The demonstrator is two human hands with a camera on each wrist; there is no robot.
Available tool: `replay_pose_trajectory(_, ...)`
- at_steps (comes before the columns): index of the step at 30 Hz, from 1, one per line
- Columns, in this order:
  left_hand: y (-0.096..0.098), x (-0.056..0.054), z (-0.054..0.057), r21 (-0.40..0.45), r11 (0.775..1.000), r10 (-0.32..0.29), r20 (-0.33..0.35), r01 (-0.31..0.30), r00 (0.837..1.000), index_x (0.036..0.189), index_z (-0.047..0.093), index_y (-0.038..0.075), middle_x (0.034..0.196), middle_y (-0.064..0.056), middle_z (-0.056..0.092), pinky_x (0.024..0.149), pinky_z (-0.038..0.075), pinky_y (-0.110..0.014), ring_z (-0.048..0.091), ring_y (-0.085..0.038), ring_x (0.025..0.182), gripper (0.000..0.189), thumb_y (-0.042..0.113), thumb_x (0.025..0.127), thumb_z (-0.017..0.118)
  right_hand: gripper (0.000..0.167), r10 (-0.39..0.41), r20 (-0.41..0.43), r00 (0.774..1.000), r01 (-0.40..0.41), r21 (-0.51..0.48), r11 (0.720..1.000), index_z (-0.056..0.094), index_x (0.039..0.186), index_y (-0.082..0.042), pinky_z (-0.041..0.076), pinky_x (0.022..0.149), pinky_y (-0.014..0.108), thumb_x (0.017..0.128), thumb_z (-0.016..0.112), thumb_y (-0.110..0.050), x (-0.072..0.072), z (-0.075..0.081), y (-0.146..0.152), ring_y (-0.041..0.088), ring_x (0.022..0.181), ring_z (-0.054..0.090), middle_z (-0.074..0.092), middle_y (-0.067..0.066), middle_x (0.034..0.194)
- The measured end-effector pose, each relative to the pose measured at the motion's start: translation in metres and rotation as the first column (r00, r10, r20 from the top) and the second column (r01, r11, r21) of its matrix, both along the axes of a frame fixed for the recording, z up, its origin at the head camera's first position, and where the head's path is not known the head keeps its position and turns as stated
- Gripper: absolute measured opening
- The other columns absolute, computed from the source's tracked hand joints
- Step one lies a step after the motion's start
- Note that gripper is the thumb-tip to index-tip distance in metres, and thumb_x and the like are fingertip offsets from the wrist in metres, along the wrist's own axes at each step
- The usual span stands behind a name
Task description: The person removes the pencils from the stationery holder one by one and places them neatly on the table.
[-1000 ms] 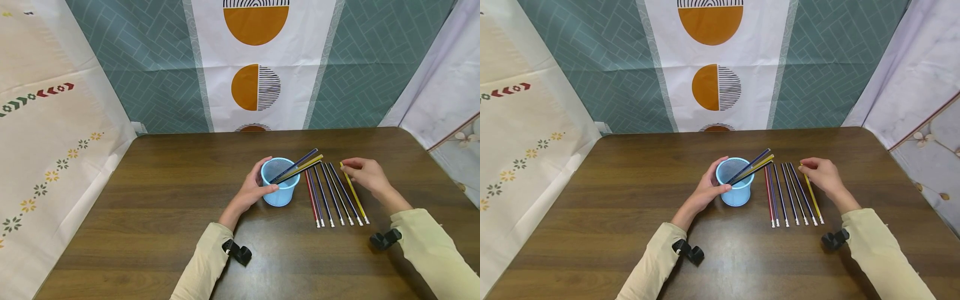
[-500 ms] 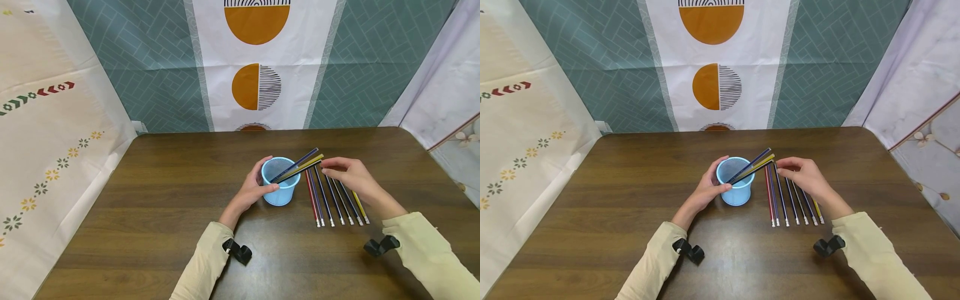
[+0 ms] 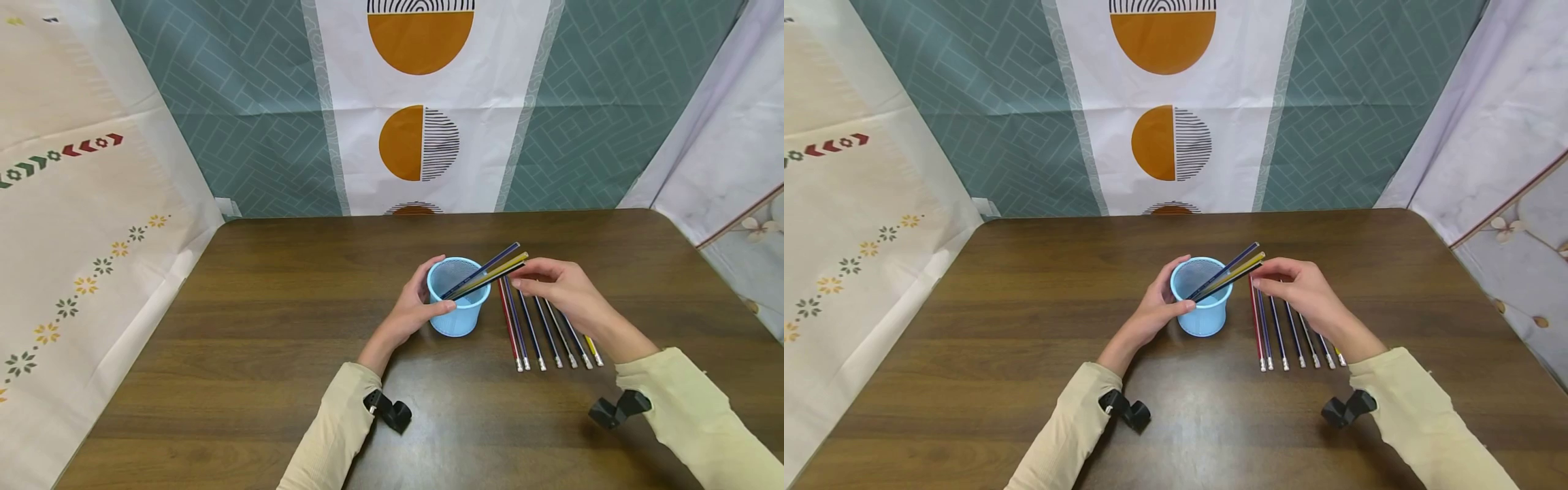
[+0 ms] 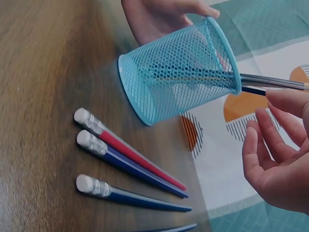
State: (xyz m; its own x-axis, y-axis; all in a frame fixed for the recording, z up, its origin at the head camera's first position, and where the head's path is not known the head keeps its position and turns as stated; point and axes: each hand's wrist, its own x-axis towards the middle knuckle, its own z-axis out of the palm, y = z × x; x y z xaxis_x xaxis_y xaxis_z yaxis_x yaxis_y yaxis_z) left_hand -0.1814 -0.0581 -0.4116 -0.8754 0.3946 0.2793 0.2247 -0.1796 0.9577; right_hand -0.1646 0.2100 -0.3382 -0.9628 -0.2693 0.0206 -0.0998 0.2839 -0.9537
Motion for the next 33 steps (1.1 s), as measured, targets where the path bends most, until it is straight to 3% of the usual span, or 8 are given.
replay_pose_trajectory(5,0.000,0.001,0.001,-0.002,1.000,0.004,0.002,-0.004,1.000,0.148,0.031,0.004,0.136,-0.020,0.045,0.105,0.032,-0.036,0.043,-0.025,0.124,0.078,0.002,0.082,0.072,0.020,0.013,-0.009,1.000,-0.014,-0.069,0.997,0.067,0.106,0.003,0.048,0.077,0.021,0.089,0.069,-0.007,0.000,-0.001,-0.005,0.010,0.087,0.060,0.069,-0.006,0.096)
replay_pose_trajectory(13,-0.001,0.001,0.000,-0.022,1.000,-0.001,-0.006,0.001,1.000,0.148,0.028,0.001,0.138,-0.018,0.044,0.106,0.031,-0.038,0.042,-0.024,0.125,0.080,0.009,0.083,0.074,0.024,0.026,-0.001,1.000,-0.026,-0.079,0.997,0.067,0.110,0.001,0.049,0.078,0.023,0.088,0.070,-0.007,0.000,-0.004,-0.015,0.013,0.089,0.065,0.071,-0.005,0.095)
replay_pose_trajectory(22,-0.001,0.000,0.000,-0.018,1.000,-0.006,-0.011,0.005,1.000,0.148,0.028,0.002,0.137,-0.018,0.045,0.105,0.033,-0.036,0.043,-0.023,0.125,0.080,0.009,0.083,0.074,0.016,0.012,0.001,1.000,-0.012,-0.120,0.993,0.070,0.102,-0.012,0.051,0.075,0.027,0.087,0.071,-0.007,0.000,-0.006,-0.022,0.011,0.086,0.064,0.070,-0.006,0.093)
replay_pose_trajectory(25,-0.001,0.000,-0.001,-0.020,1.000,-0.003,-0.010,0.002,1.000,0.148,0.029,0.003,0.137,-0.017,0.045,0.105,0.033,-0.036,0.043,-0.023,0.125,0.079,0.007,0.083,0.073,0.017,-0.005,-0.004,1.000,0.004,-0.105,0.995,0.069,0.105,-0.005,0.051,0.075,0.028,0.088,0.071,-0.008,0.000,-0.005,-0.024,0.012,0.085,0.064,0.070,-0.007,0.092)
replay_pose_trajectory(29,-0.001,0.000,-0.001,-0.024,1.000,-0.001,-0.006,0.000,1.000,0.148,0.028,0.002,0.137,-0.018,0.045,0.105,0.033,-0.037,0.043,-0.024,0.125,0.078,0.003,0.083,0.072,0.032,-0.033,-0.034,0.999,0.031,-0.051,0.998,0.062,0.112,0.010,0.051,0.074,0.028,0.089,0.071,-0.011,0.001,-0.005,-0.025,0.011,0.083,0.063,0.070,-0.008,0.091)
replay_pose_trajectory(33,-0.001,0.000,-0.001,-0.028,1.000,-0.001,-0.005,0.001,1.000,0.148,0.027,0.000,0.137,-0.018,0.044,0.105,0.033,-0.037,0.043,-0.024,0.125,0.079,0.001,0.083,0.071,0.037,-0.062,-0.076,0.995,0.062,-0.007,0.998,0.061,0.113,0.013,0.052,0.071,0.026,0.088,0.071,-0.012,0.001,-0.004,-0.027,0.008,0.079,0.063,0.070,-0.007,0.090)
